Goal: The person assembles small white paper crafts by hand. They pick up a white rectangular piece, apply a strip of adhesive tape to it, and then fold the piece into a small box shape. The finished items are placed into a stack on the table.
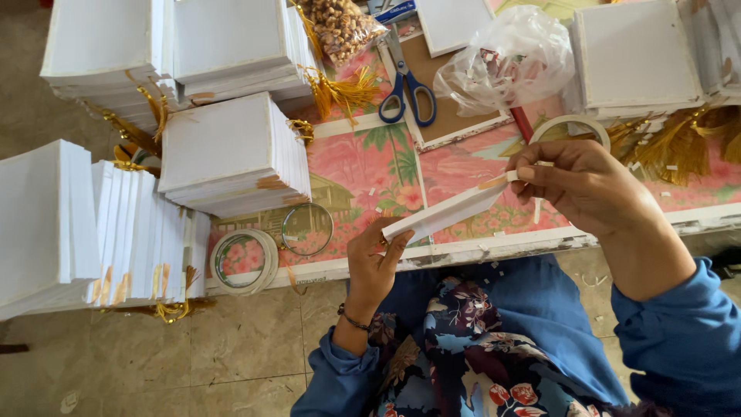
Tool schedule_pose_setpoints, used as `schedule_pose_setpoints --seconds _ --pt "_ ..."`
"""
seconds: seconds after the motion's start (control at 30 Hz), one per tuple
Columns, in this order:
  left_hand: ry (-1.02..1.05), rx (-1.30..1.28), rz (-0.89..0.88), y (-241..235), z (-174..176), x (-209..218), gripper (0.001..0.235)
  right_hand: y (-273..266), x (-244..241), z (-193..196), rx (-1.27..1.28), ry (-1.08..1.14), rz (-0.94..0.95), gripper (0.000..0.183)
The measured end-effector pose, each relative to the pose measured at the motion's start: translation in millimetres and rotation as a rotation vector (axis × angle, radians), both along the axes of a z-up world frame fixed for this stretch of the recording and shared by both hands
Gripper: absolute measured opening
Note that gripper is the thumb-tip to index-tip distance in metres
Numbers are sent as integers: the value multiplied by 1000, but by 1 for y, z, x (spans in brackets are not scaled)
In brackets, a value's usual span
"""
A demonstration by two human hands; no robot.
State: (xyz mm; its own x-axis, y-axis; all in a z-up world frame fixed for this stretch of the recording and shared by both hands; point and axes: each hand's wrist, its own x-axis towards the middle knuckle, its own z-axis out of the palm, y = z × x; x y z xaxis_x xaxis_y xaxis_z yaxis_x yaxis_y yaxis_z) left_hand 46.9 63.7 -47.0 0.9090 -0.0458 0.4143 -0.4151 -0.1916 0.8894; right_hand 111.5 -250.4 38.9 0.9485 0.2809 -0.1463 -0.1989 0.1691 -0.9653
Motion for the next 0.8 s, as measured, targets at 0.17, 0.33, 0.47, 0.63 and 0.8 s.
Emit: schedule_pose_setpoints --seconds 0.17,0.33,0.47,0.63,0.8 --pt "5 8 39 0 -33 0 21 -4 12 -5 59 20 75 14" --pt "-1 -18 16 -2 -26 -1 19 -3 15 1 2 -16 159 13" --pt "-36 -10 7 -3 -22 -1 16 1 16 4 -48 -19 169 11" --pt "-55 -8 36 -3 -29 -1 21 0 19 0 -96 -43 152 10" --pt "-37 -10 -2 -3 -24 -1 15 -1 19 -2 -138 -41 128 9"
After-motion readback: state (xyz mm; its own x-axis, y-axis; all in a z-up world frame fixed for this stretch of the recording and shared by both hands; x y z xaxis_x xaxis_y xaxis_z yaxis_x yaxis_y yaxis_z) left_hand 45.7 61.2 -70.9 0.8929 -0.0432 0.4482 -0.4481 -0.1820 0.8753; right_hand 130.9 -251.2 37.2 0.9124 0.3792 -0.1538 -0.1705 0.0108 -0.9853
